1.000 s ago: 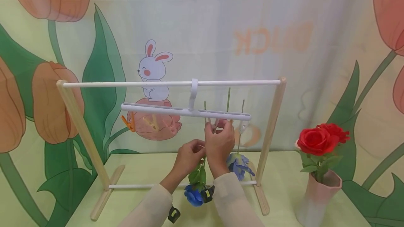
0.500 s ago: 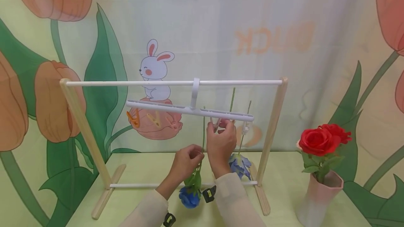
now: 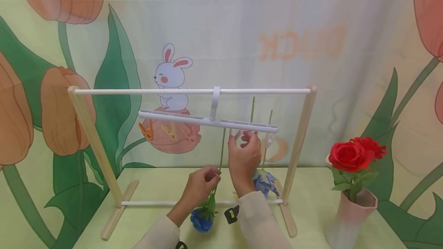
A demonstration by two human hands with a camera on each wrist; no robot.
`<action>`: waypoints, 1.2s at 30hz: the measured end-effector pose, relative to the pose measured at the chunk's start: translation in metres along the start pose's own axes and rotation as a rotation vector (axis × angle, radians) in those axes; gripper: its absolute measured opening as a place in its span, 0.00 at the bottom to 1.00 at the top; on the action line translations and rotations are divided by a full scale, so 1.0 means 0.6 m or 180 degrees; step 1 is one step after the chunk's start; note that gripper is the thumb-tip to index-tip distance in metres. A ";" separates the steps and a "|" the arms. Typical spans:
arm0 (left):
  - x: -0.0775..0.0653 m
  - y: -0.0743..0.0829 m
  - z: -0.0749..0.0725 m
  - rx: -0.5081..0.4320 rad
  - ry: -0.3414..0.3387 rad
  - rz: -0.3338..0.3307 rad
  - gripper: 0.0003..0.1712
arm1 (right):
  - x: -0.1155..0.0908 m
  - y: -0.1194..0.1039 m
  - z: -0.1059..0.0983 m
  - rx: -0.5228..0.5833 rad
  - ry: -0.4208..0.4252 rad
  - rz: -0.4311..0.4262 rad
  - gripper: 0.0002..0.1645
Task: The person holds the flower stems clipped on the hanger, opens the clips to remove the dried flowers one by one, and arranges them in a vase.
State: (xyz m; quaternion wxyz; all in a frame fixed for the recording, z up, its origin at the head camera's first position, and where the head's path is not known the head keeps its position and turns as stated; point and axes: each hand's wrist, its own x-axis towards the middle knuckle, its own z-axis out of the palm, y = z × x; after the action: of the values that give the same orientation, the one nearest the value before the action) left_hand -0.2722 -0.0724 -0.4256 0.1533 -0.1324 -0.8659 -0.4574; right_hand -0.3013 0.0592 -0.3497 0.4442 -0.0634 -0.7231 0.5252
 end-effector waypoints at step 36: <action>-0.008 0.049 -0.051 0.2097 0.0645 0.1061 0.05 | -0.009 0.025 -0.073 -0.0103 -0.0262 -0.1039 0.10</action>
State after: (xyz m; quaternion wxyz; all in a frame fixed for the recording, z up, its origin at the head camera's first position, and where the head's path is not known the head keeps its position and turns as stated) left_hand -0.2523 -0.0823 -0.3887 0.3448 -0.1691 -0.9135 -0.1342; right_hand -0.2725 0.0934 -0.3627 0.4925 0.0694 -0.7498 0.4365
